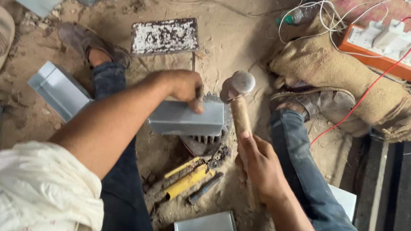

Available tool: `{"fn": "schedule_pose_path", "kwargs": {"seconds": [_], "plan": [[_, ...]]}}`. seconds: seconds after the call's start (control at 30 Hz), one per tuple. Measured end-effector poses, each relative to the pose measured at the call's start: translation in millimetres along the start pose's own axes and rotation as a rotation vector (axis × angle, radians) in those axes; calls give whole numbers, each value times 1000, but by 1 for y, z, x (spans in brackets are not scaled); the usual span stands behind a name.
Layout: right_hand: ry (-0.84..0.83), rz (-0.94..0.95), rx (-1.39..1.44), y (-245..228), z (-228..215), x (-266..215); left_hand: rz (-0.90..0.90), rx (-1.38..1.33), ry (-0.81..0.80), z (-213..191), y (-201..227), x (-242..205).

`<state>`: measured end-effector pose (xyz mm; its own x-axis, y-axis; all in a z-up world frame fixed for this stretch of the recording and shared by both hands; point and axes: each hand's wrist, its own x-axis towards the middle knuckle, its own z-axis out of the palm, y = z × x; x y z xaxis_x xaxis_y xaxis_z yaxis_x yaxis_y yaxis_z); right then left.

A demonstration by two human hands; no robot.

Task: The person sits on the ground and welds the seams of small rectangular metal boxes using a handheld welding tool. They reposition the boxes between welds and occasionally use a hammer to tap the welded joints.

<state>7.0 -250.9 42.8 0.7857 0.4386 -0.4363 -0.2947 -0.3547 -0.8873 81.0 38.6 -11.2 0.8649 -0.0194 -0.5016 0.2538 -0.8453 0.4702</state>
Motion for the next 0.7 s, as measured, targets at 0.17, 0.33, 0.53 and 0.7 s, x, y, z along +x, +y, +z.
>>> {"fn": "schedule_pose_path", "kwargs": {"seconds": [0.17, 0.33, 0.53, 0.7], "plan": [[2, 31, 15, -2, 5, 12, 66, -5, -3, -2, 0, -4], [116, 52, 109, 21, 3, 7, 102, 86, 39, -7, 9, -21], [255, 115, 166, 75, -26, -21, 381, 465, 392, 41, 26, -43], [329, 203, 112, 87, -37, -17, 463, 733, 570, 92, 18, -43]]}}
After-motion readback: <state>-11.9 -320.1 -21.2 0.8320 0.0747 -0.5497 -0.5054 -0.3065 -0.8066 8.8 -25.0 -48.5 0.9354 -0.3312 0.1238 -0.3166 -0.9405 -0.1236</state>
